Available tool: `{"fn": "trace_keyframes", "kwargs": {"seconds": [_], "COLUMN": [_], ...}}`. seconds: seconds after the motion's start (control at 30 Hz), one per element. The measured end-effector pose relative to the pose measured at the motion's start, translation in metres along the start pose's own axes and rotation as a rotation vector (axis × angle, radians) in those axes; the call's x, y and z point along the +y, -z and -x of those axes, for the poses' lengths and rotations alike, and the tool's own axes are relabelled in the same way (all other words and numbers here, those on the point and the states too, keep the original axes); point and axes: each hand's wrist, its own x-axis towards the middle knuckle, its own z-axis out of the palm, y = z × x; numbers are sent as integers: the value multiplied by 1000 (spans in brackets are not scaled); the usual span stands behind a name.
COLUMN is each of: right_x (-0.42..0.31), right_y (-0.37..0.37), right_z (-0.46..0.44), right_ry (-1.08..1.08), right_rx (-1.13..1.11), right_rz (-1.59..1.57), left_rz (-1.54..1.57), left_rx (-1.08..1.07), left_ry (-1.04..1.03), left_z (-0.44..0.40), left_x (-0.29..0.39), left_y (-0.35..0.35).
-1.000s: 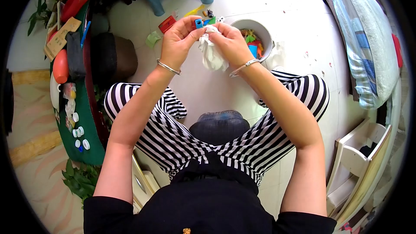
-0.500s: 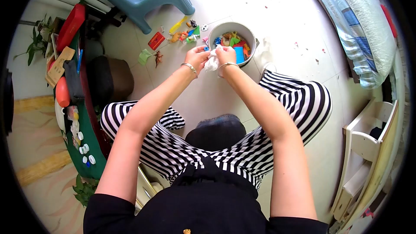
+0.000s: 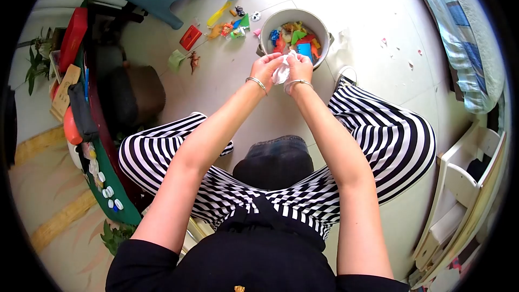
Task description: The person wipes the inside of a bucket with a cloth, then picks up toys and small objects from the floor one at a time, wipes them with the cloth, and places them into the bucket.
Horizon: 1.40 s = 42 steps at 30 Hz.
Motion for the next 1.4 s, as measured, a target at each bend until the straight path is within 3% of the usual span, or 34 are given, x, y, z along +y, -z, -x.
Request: {"fn": "trace_keyframes", "kwargs": {"seconds": [0.33, 0.6, 0.67, 0.8, 0.83, 0.97, 1.03, 1.07, 1.13, 1.2, 1.27, 1.3, 1.4], "right_x": [47, 99, 119, 131, 122, 137, 153, 155, 161, 152, 155, 159, 162], "right_y": [-47, -104, -110, -117, -121, -115, -104, -102, -102, -107, -107, -106, -110], "right_z": [41, 53, 41, 16, 17, -19, -42, -49, -56, -58, -67, -73, -89], "right_ry": [-8, -77, -20, -23, -169, -194, -139, -141, -180, -238, -268, -306, -317], "right_rx": [-187, -264, -277, -117, -39, 18, 10, 21, 64, 96, 110, 104, 234], "right_rz": [41, 144, 207, 282, 184, 233, 279, 281, 151, 99, 35, -10, -69], "left_rz": [-41, 11, -116, -431, -443, -579, -858, -856, -1107, -1199, -1327, -1370, -1453], "left_rx": [217, 504, 550, 526, 559, 518, 352, 343, 230, 140, 58, 38, -2], "left_ry": [-144, -226, -207, -327, -293, -349, -375, -366, -496, -445, -728, -772, -584], "left_z": [45, 28, 22, -3, -6, -47, -78, -92, -116, -144, -174, -186, -203], "left_x": [13, 18, 22, 21, 24, 23, 21, 20, 24, 21, 11, 7, 6], "left_y": [64, 112, 120, 144, 142, 146, 145, 141, 126, 122, 120, 119, 110]}}
